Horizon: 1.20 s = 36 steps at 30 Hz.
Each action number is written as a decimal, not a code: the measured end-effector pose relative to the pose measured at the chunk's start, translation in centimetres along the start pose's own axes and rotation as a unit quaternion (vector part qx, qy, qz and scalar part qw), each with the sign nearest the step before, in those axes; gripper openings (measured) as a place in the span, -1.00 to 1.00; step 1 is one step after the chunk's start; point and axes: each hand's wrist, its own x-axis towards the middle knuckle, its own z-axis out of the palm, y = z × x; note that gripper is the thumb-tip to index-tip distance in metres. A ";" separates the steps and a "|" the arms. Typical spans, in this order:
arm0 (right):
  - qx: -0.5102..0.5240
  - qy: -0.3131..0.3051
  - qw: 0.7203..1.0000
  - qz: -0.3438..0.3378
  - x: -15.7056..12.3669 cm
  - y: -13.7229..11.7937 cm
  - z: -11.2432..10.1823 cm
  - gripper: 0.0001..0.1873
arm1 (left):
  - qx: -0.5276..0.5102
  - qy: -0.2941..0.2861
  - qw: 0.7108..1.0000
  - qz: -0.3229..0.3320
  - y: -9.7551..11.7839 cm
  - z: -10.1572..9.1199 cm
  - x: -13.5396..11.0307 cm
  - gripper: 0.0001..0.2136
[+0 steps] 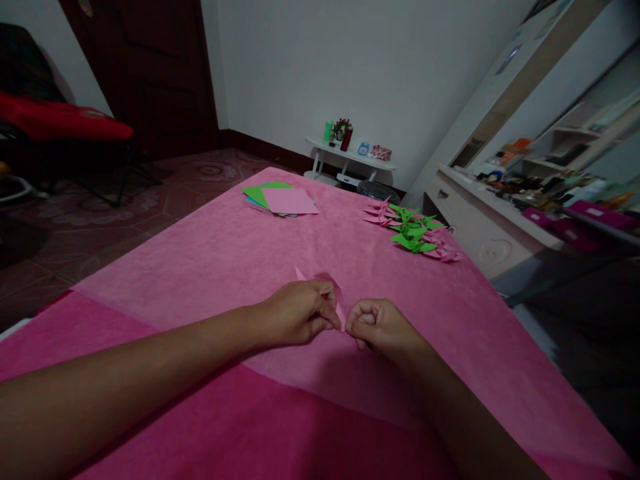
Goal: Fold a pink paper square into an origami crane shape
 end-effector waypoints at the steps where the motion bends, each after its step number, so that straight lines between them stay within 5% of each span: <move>1: 0.001 0.001 1.000 0.000 0.0 0.0 0.0 -0.93 | 0.013 -0.002 1.000 0.010 0.0 -0.1 -0.1 -0.77; 8: -0.019 0.011 1.000 -0.010 -0.1 0.0 -0.1 -0.93 | 0.097 -0.015 0.994 0.056 0.3 -0.4 -0.4 -0.72; 21: -0.024 0.070 0.992 -0.098 -0.1 1.3 1.1 -0.93 | 0.006 -0.005 0.999 0.047 -0.1 -0.1 0.0 -0.83; 36: -0.253 0.136 0.947 -0.142 -0.8 1.6 1.8 -0.87 | 0.059 -0.017 0.998 0.025 -0.1 0.2 0.5 -0.86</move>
